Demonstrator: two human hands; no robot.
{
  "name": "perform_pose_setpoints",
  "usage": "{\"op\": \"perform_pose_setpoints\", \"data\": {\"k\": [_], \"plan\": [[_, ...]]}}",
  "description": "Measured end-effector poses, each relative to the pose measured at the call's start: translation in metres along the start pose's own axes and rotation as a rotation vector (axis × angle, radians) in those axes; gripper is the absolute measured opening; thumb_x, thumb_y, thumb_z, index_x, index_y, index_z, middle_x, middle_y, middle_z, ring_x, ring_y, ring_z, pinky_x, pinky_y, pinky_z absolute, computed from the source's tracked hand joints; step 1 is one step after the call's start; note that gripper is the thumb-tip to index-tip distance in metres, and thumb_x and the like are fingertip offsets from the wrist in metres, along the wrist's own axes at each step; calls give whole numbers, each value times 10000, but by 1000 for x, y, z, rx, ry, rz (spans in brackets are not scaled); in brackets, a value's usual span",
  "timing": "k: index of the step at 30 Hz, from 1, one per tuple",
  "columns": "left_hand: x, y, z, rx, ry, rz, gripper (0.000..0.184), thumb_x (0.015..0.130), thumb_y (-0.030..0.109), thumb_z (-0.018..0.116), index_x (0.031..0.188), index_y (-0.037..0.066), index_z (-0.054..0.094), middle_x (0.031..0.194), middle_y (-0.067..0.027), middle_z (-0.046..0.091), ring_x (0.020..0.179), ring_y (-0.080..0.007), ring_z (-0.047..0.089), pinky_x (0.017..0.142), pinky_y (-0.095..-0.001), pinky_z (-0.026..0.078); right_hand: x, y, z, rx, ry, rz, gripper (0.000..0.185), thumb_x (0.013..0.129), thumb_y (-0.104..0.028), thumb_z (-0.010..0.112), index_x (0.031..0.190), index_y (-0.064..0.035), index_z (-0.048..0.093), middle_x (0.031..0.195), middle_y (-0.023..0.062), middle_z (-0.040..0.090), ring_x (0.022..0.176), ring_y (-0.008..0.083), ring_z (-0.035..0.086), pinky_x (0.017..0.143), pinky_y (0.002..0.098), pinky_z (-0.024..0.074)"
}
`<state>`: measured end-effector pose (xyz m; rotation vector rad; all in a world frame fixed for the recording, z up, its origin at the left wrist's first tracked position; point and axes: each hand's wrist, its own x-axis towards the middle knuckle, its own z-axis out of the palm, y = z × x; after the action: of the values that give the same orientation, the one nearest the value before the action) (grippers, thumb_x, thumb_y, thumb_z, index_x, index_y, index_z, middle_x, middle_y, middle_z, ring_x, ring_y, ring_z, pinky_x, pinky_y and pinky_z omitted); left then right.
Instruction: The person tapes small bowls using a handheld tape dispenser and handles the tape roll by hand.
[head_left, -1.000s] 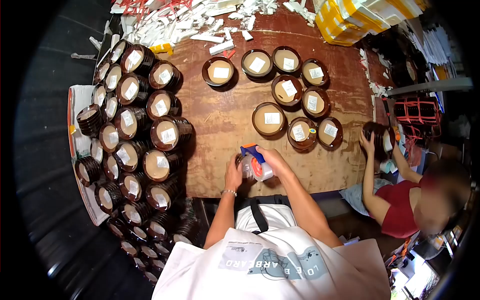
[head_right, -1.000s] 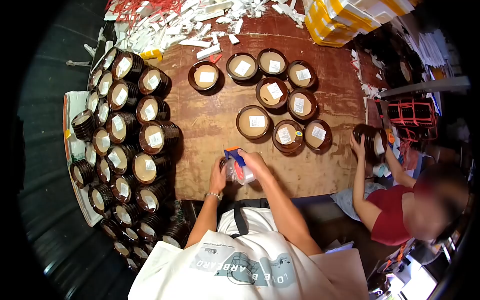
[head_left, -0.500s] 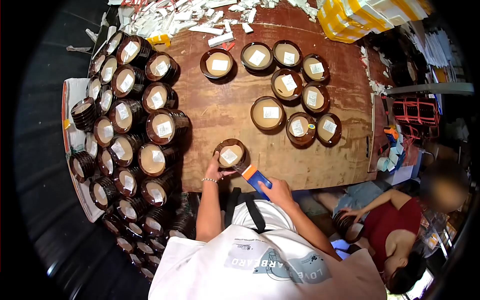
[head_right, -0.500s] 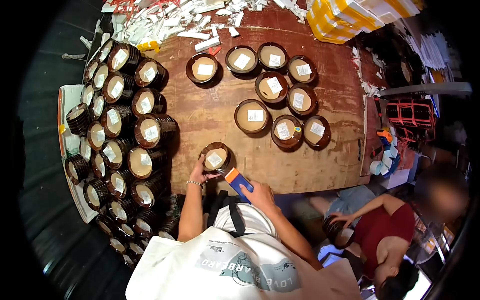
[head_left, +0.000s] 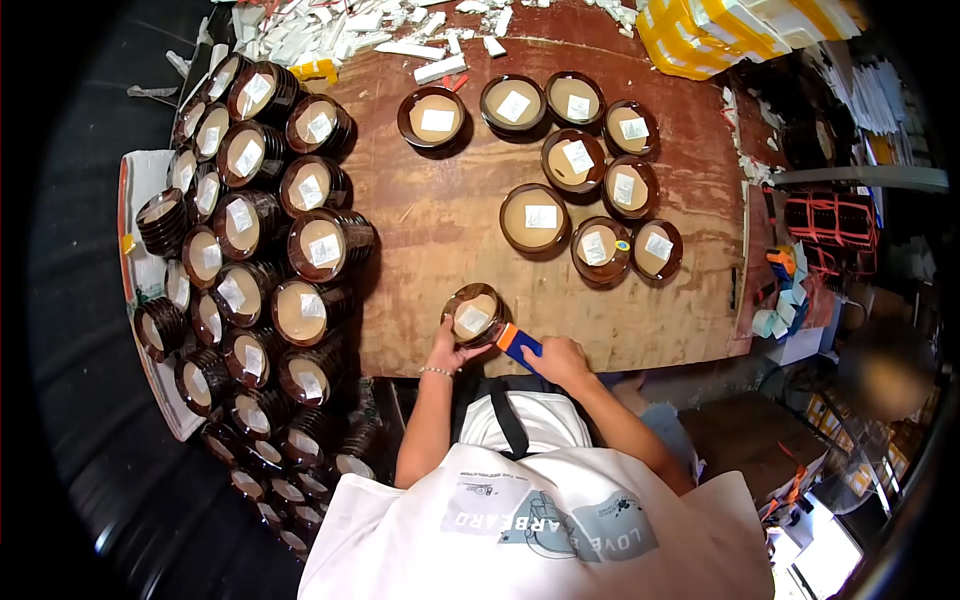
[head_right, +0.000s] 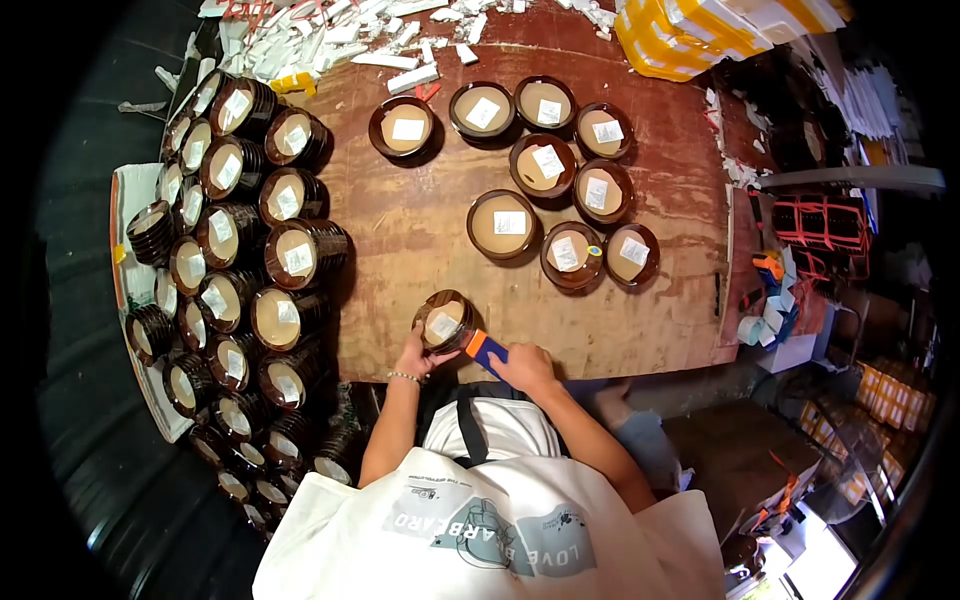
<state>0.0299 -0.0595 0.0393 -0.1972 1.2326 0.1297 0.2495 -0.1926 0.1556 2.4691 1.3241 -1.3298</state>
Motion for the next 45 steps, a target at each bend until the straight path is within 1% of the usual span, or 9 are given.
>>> {"op": "perform_pose_setpoints", "data": {"k": [4,15,21,25,31,39,41,43,45], "plan": [[9,-30,20,-93,6,114,576,1101,507,351,1481,95,485,1459,-202,555,1316,-397,563,1006,-633,538,38,-20,51,-394,45,-7,432,927,-464,637,859,-65,787,816,180,754,778,355,749,715,471,586],[-44,-10,36,-261,-190,292,581,1120,473,328,1511,54,419,1489,-213,521,1332,-394,555,1074,-564,520,8,-8,-38,-8,436,200,426,958,-447,670,1001,-23,679,882,217,740,834,430,715,766,517,557],[-131,-41,62,-79,-278,314,639,1087,570,364,1537,118,414,1527,-141,497,1399,-348,492,1117,-630,436,29,-111,-45,718,1113,60,390,1058,-342,577,1063,45,630,1031,232,712,886,355,689,802,452,518],[-157,-59,81,-512,-365,351,489,1077,376,483,1487,110,486,1511,-105,522,1374,-329,501,1121,-583,455,40,-139,-59,1426,793,-127,431,1123,-340,445,1004,40,610,856,79,635,714,199,589,663,346,503],[-171,-48,21,-490,-559,542,452,1103,307,402,1466,55,496,1424,-137,609,1281,-316,612,1066,-524,523,35,-183,-36,660,813,-432,431,1063,-298,604,1254,89,620,1019,194,719,851,264,632,835,397,527],[-235,-51,-88,-527,-73,852,258,1049,230,540,1152,62,707,1091,-61,748,949,-133,709,806,-315,576,26,-171,-4,578,647,-369,478,1080,-323,565,1209,132,628,1043,288,708,831,317,614,816,417,526],[-176,-61,-176,-916,-643,1237,270,1023,212,555,1187,40,683,1148,-99,729,1028,-192,703,846,-357,596,26,-153,6,553,648,-381,473,1091,-322,542,1180,131,645,1029,289,712,817,354,630,785,420,530],[-253,-54,-219,-1114,-23,1293,292,1010,187,551,1219,10,654,1248,-136,684,1139,-270,669,908,-453,604,16,-143,5,428,663,-348,499,1087,-360,542,1117,122,667,961,282,712,760,369,621,731,429,533],[-308,-55,-279,-1240,47,1525,366,1010,149,530,1331,-24,559,1365,-168,607,1226,-344,621,998,-589,572,37,-113,8,341,688,-259,550,1079,-419,544,1148,107,689,922,283,710,698,325,586,667,431,527]]}}
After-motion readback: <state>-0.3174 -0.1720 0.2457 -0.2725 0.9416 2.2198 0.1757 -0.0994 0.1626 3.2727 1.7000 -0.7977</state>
